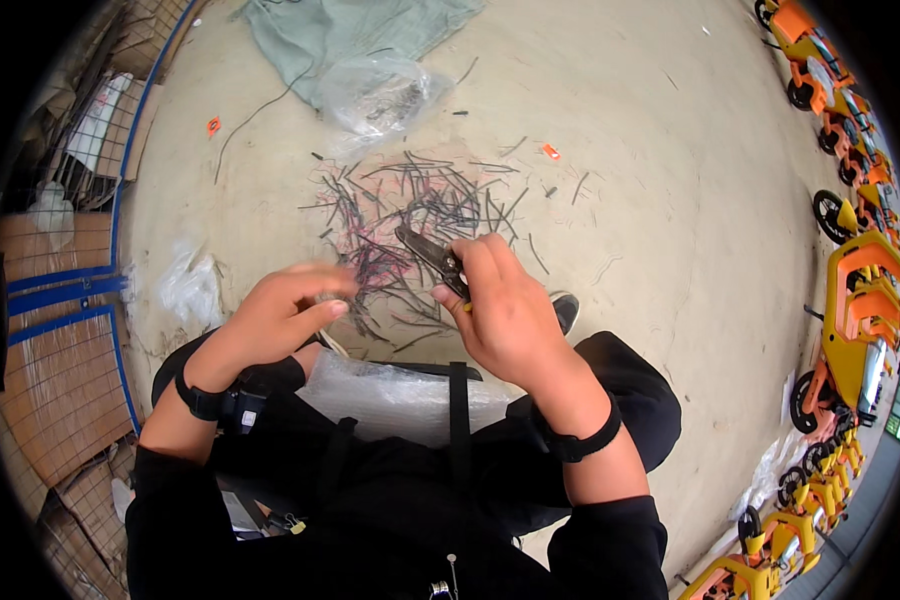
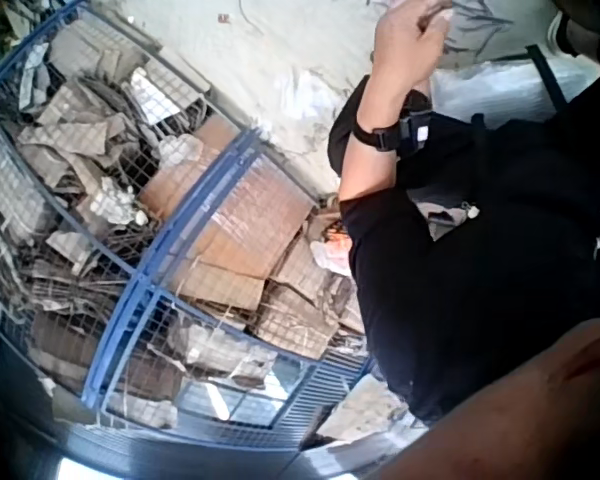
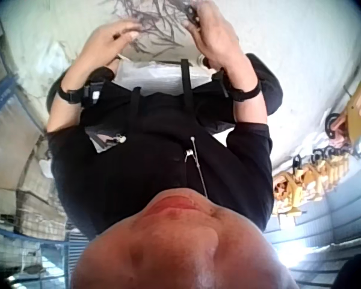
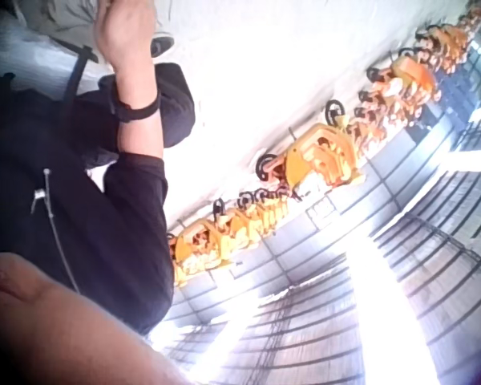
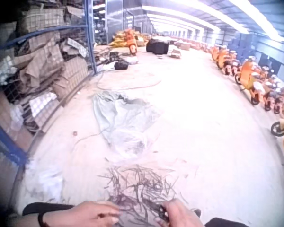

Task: The person sits on a foam mat and uses yellow-handled pliers to cut thin black wires into small pieces. The person repeatedly picks up wires from a pile, cuts them, and drops the pieces back onto the floor.

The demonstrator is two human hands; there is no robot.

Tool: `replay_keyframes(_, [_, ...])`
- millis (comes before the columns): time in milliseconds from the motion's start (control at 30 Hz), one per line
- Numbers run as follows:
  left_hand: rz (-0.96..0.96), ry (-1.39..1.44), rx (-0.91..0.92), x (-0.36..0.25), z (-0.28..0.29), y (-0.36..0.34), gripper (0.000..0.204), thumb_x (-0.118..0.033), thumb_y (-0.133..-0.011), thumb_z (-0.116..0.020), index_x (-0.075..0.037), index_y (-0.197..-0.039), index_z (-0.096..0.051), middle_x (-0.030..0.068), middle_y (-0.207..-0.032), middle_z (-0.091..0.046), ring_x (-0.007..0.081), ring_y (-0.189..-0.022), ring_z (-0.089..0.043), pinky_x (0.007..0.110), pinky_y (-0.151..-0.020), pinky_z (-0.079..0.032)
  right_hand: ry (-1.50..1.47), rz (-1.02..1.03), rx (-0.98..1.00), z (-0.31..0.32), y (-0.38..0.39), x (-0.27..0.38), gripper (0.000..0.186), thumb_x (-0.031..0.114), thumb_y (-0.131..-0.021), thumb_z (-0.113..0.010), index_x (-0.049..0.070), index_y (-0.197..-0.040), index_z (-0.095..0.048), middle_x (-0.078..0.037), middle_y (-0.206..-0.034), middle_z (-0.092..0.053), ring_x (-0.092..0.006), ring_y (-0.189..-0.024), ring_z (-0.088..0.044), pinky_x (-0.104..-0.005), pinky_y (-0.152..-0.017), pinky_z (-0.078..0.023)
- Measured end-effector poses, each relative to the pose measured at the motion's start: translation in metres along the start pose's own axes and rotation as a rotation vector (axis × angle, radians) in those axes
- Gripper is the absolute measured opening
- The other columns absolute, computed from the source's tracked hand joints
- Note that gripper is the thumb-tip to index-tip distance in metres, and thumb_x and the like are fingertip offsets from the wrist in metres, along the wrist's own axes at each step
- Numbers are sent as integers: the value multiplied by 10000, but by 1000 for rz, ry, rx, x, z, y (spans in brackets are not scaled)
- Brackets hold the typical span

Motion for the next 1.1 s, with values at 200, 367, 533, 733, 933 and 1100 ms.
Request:
replay_keyframes(200, [74, 420, -115, -30, 4, -11, 399, -175, -867, -702, -29, -1222, -591, 76, -1062, -647, 59, -711, -563, 219, -623, -443, 53, 97, -25, -9, -5, 23, 362, 138, -846, -676, 10, -1140, -506, -158, -972, -523, -361, -819, -580, -408, -672, -485])
replay_keyframes(367, [188, 585, -37, -28, -6, -16, 281, -149, -895, -671, -17, -1137, -614, 45, -888, -666, 69, -700, -578, 217, -622, -465, 58, 106, 13, -18, -3, 31, 379, 143, -841, -680, 8, -1148, -505, -157, -971, -529, -363, -823, -583, -410, -670, -487])
replay_keyframes(533, [140, 572, -71, -26, -6, -17, 142, -135, -916, -639, -9, -979, -626, 31, -796, -658, 76, -664, -583, 227, -606, -480, 0, 40, 67, -19, -2, 37, 388, 167, -865, -663, -2, -1166, -486, -173, -977, -528, -374, -839, -577, -418, -694, -486])
replay_keyframes(733, [151, 550, -102, -28, -3, -16, 115, -133, -924, -630, -27, -881, -614, 33, -742, -651, 72, -619, -575, 209, -564, -458, -381, -133, 284, -19, -2, 40, 427, 256, -951, -580, -30, -1233, -435, -225, -1098, -508, -369, -1002, -558, -402, -866, -461])
replay_keyframes(933, [212, 571, -87, -23, 0, -15, 125, -139, -923, -631, -27, -869, -612, 37, -719, -645, 71, -587, -563, 205, -539, -450, -568, -270, 431, -21, -3, 42, 494, 315, -978, -540, -40, -1296, -409, -234, -1200, -493, -322, -1082, -539, -381, -946, -428])
replay_keyframes(1100, [214, 525, -116, -24, 2, -17, 117, -133, -923, -632, -26, -879, -615, 30, -717, -639, 66, -600, -563, 200, -549, -452, -410, -163, 310, -26, -3, 36, 471, 333, -979, -538, -26, -1270, -445, -213, -1135, -548, -281, -1050, -560, -364, -911, -443])
Point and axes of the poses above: each hand's wrist, its own y-axis away from the middle knuckle, its own z-axis out of the back of the hand, x = y × z, the point moved 3 cm from there along -y, towards the middle knuckle
